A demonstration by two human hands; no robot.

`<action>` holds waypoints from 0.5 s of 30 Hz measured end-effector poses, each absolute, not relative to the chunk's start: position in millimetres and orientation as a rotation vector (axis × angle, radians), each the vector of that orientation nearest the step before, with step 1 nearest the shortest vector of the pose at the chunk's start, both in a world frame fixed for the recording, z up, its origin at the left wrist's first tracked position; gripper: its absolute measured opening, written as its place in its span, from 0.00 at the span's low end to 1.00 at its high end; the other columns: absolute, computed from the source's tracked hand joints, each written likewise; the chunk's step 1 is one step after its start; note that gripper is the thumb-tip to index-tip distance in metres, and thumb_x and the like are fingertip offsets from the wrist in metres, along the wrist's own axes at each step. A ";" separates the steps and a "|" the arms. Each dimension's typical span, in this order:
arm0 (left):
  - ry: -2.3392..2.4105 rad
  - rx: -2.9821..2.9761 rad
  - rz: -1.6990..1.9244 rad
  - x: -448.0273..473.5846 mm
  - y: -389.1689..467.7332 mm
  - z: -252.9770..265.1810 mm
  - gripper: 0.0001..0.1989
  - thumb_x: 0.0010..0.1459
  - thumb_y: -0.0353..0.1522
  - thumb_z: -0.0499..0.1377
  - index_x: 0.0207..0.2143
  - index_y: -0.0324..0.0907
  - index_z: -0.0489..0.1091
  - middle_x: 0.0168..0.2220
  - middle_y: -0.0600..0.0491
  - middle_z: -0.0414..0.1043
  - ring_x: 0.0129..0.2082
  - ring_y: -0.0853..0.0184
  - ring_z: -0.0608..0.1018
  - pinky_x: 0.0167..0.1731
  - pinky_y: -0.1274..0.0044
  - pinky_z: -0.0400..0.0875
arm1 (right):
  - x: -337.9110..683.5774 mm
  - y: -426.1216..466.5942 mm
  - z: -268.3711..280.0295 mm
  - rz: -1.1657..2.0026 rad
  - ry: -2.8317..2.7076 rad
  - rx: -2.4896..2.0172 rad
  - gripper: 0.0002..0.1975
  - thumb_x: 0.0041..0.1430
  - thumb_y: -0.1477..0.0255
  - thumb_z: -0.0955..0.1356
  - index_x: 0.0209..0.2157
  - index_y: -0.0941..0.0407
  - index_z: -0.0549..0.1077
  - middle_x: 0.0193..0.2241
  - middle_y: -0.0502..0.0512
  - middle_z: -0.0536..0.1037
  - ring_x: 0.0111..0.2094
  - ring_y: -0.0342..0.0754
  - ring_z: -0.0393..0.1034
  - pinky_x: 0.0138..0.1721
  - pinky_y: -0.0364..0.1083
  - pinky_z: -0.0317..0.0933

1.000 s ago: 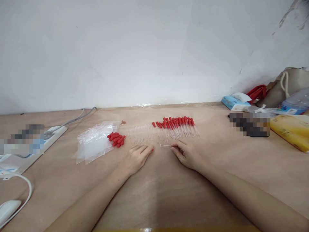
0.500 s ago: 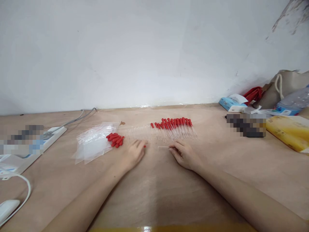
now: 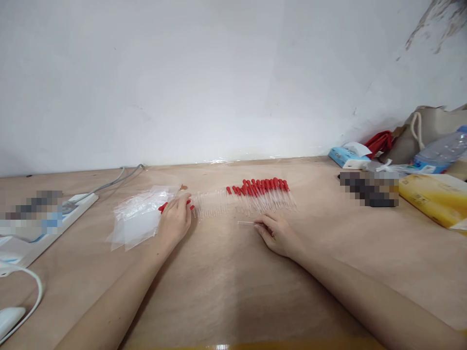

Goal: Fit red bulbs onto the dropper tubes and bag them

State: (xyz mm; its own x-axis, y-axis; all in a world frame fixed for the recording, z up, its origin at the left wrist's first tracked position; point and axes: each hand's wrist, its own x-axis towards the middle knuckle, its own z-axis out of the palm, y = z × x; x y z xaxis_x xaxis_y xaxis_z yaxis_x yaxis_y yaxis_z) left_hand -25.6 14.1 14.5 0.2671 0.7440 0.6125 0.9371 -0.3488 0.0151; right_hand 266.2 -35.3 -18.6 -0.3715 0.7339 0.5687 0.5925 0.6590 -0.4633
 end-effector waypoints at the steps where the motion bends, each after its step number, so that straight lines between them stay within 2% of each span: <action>1: -1.565 -2.191 -0.898 -22.8 12.6 14.9 0.15 0.58 0.28 0.46 0.48 0.38 0.60 0.40 0.45 0.71 0.42 0.60 0.73 0.41 0.69 0.66 | 266.0 -35.6 -17.8 0.223 -2.089 -1.023 0.08 0.59 0.74 0.59 0.35 0.56 0.68 0.30 0.54 0.70 0.32 0.44 0.64 0.35 0.44 0.58; 4: -1.580 -2.324 -1.310 -5.4 1.3 9.4 0.15 0.58 0.31 0.49 0.49 0.41 0.58 0.42 0.47 0.70 0.41 0.64 0.74 0.38 0.73 0.69 | 264.8 -37.0 -15.8 0.189 -2.067 -1.039 0.08 0.59 0.74 0.59 0.35 0.56 0.69 0.29 0.53 0.71 0.30 0.43 0.64 0.36 0.45 0.56; 6: -1.611 -2.546 -1.455 11.8 -11.2 1.7 0.17 0.57 0.34 0.52 0.49 0.41 0.58 0.39 0.48 0.72 0.37 0.66 0.75 0.34 0.76 0.70 | 263.8 -38.3 -15.3 0.157 -2.051 -1.058 0.08 0.59 0.74 0.60 0.36 0.55 0.69 0.29 0.53 0.72 0.29 0.43 0.64 0.36 0.45 0.54; 10: -1.509 -2.961 -1.256 39.8 -33.5 -7.5 0.10 0.59 0.34 0.51 0.41 0.42 0.67 0.37 0.51 0.71 0.36 0.68 0.74 0.36 0.76 0.69 | 262.5 -40.4 -16.0 0.108 -2.101 -1.048 0.08 0.59 0.73 0.60 0.35 0.55 0.70 0.29 0.52 0.74 0.27 0.42 0.64 0.37 0.46 0.51; 15: -1.628 -2.974 -1.257 44.8 -38.3 -3.9 0.08 0.59 0.33 0.50 0.36 0.42 0.67 0.34 0.54 0.70 0.33 0.70 0.72 0.33 0.79 0.67 | 261.8 -40.7 -14.1 0.110 -2.153 -1.050 0.08 0.58 0.73 0.60 0.34 0.56 0.70 0.29 0.51 0.74 0.27 0.41 0.64 0.38 0.46 0.49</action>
State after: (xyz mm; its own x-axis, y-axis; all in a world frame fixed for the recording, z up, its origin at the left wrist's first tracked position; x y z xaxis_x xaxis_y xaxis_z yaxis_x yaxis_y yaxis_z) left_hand 44.8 -38.3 -3.9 0.3888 0.8585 0.3343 0.5409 -0.5064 0.6715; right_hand 261.8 -40.7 -14.1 -0.4032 0.7137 0.5728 0.6515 0.6634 -0.3681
